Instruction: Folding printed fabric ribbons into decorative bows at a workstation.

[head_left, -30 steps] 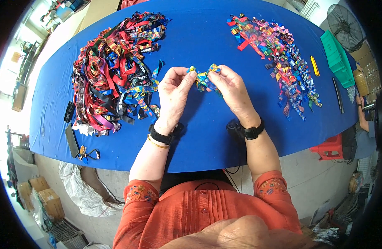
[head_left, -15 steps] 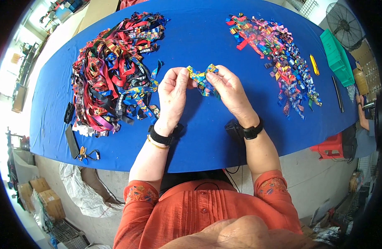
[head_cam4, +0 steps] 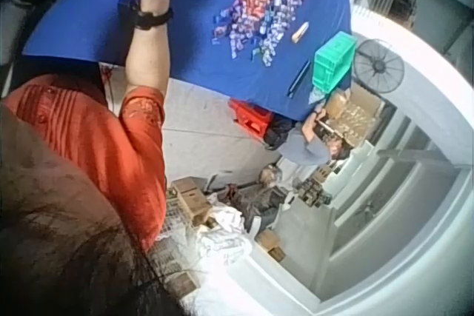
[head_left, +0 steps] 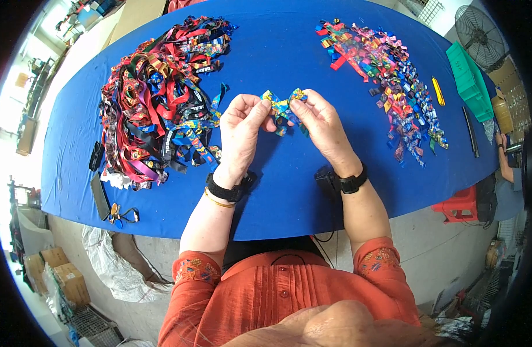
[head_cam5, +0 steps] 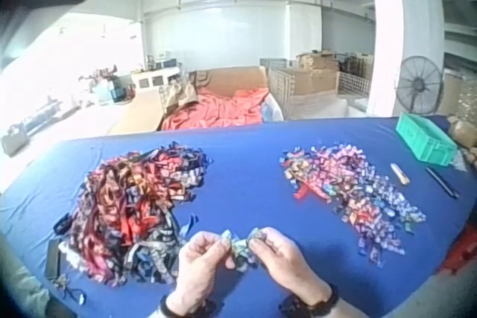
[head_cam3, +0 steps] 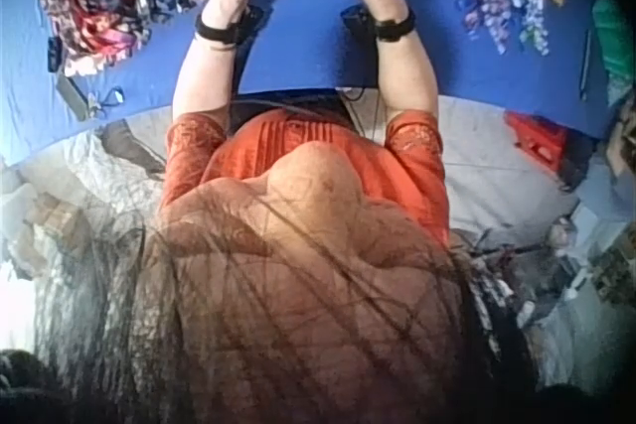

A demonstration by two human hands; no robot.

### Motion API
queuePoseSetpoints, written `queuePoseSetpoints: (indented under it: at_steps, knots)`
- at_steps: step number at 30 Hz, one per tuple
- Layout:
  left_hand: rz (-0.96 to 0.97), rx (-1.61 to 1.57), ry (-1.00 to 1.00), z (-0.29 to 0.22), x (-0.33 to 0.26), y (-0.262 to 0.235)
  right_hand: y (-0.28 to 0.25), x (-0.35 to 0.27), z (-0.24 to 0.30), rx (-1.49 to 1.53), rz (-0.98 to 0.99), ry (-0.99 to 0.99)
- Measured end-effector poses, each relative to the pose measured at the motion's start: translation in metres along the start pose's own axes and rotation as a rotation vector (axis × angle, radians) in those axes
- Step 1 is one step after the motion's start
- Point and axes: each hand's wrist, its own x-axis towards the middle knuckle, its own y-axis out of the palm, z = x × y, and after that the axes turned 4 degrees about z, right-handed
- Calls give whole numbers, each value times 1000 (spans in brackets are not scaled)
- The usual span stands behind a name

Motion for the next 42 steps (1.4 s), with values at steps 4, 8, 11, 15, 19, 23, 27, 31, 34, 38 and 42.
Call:
queuePoseSetpoints:
  at_steps: [4,8,11,15,19,23,27,31,34,38,42]
  knots:
    - [-30,4,23,-2,0,3,-4,0,-5,-33,0,8]
    - [-33,-13,16,-1,0,3,1,-1,0,-51,4,22]
    - [-22,-15,18,-2,0,3,1,-2,2,-60,13,23]
    - [-2,-50,-44,-4,-1,4,-6,0,-4,-26,24,6]
    - [21,-85,-154,-9,0,6,-6,0,-2,42,8,29]
    - [135,-35,-190,2,3,0,-3,0,3,55,-2,67]
    - [112,-7,-116,2,5,-1,-4,-1,0,91,-3,82]
    - [107,-26,-238,2,5,-2,-3,0,1,84,-10,56]
    - [38,-108,-284,6,5,-4,-5,1,0,67,-11,40]
    - [128,-256,-401,-2,4,1,-2,3,-5,97,-18,-15]
    - [108,-162,-280,5,4,0,-9,3,-8,94,-22,31]
